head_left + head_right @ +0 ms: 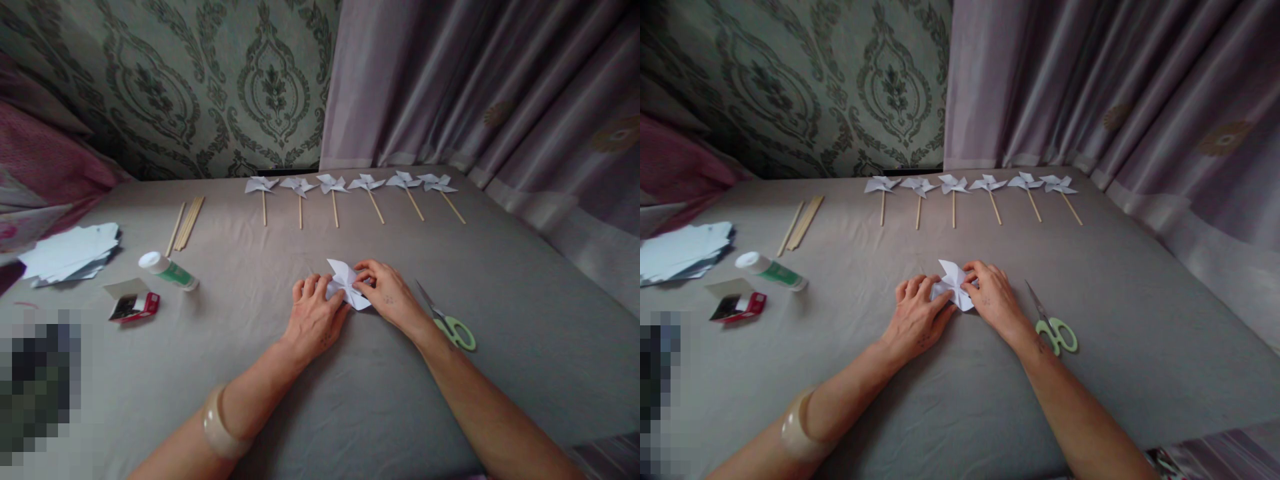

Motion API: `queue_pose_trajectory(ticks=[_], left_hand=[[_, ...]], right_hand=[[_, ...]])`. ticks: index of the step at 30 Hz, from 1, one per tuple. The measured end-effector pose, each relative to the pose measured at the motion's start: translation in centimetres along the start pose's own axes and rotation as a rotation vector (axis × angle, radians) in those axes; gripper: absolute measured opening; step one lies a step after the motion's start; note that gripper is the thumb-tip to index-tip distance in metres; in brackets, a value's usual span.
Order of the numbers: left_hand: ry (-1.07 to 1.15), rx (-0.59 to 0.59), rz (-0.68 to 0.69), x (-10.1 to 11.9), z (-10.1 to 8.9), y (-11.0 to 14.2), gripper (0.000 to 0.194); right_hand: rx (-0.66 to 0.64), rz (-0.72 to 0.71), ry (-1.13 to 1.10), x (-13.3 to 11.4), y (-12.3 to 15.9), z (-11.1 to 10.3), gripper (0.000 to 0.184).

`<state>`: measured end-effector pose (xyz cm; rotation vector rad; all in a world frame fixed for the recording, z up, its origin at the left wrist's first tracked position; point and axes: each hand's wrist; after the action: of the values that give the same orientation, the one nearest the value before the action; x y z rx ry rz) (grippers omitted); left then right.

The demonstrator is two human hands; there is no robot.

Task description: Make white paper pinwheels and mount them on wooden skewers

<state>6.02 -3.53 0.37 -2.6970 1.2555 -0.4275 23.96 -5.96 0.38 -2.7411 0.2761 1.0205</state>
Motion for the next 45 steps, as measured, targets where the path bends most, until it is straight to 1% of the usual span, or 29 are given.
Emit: queue_pose_trajectory(ticks=[6,12,22,30,39,45], left_hand=[[0.008,0.005,0.001,0.0,0.0,0.0,0.032],[0.006,0.0,0.001,-0.1,0.0,0.0,0.032],[-0.003,0.002,0.0,-0.1,0.1,0.0,0.031],[-0.007,-0.012,0.0,0.0,-0.1,0.0,0.031],[0.007,-0.011,0.0,-0.1,0.0,0.0,0.032],[0.003,0.002,0.004,-0.1,0.1,0.0,0.032]], right_hand=[[0.016,0.059,-0.051,0.1,0.2,0.7,0.022],[0.034,0.098,-0.033,-0.1,0.2,0.9,0.02],[0.066,0.035,0.074,-0.1,0.6,1.2,0.019],[0.084,0.017,0.13,-0.5,0.9,1.4,0.018],[0.089,0.045,0.171,-0.9,1.0,1.6,0.018],[0.111,0.035,0.2,-1.0,1.0,1.6,0.016]])
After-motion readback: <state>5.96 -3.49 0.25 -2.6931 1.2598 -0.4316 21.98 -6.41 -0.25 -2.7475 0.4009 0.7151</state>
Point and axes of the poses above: each hand's wrist, its own y-axis away from the middle knuckle, its own z-axis out of the palm, x = y × z, and after that the axes turned 2 degrees about -y, right-handed
